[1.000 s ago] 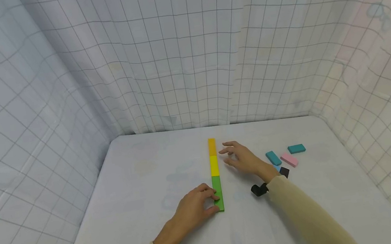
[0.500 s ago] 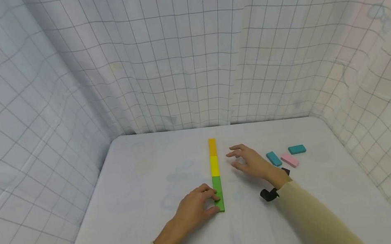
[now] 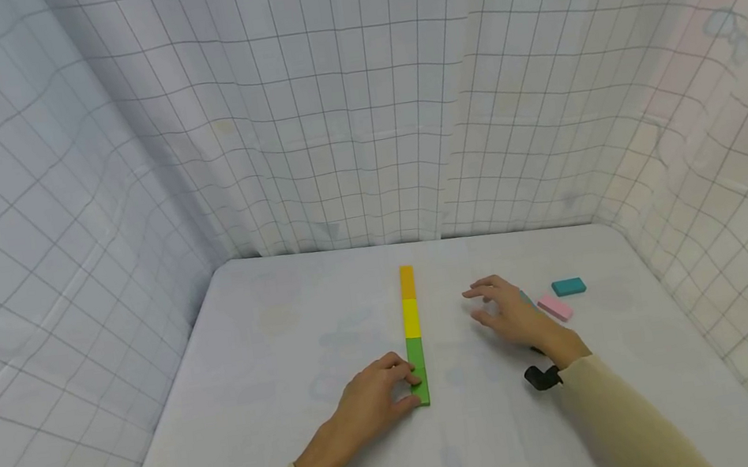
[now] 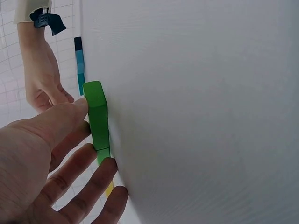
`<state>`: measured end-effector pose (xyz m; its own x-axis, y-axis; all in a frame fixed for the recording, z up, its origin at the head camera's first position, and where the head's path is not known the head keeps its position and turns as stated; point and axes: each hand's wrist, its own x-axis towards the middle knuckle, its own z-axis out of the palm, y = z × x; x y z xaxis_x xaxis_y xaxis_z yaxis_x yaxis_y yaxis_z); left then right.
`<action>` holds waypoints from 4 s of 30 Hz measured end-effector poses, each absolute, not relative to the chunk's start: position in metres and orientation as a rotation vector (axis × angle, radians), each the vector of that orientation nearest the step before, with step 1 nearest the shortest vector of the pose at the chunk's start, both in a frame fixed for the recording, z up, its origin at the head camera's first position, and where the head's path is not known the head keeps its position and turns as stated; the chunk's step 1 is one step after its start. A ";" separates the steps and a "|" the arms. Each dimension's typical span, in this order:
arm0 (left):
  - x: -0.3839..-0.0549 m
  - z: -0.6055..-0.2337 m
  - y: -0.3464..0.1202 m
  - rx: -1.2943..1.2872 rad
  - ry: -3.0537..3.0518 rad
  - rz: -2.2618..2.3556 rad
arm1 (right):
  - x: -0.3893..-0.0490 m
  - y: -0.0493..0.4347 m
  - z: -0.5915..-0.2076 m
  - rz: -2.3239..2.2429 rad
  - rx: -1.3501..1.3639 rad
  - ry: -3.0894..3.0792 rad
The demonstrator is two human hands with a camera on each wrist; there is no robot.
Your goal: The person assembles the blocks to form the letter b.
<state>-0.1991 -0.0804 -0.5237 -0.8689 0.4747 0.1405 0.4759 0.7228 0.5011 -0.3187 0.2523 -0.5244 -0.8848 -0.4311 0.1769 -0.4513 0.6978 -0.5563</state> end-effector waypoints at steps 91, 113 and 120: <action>-0.201 -0.528 -0.081 -0.821 -2.913 -0.831 | -0.325 0.310 -0.532 0.763 0.457 -2.922; -0.201 -0.526 -0.080 -0.805 -2.931 -0.869 | -0.321 0.278 -0.527 0.810 0.588 -2.893; -0.201 -0.526 -0.080 -0.799 -2.930 -0.873 | -0.321 0.269 -0.527 0.873 0.603 -2.906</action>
<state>-0.2006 -0.0805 -0.5259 -0.8720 0.4738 0.1231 0.4639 0.7195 0.5169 -0.3207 0.2686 -0.5268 -0.9230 -0.3524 0.1546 -0.3793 0.7649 -0.5206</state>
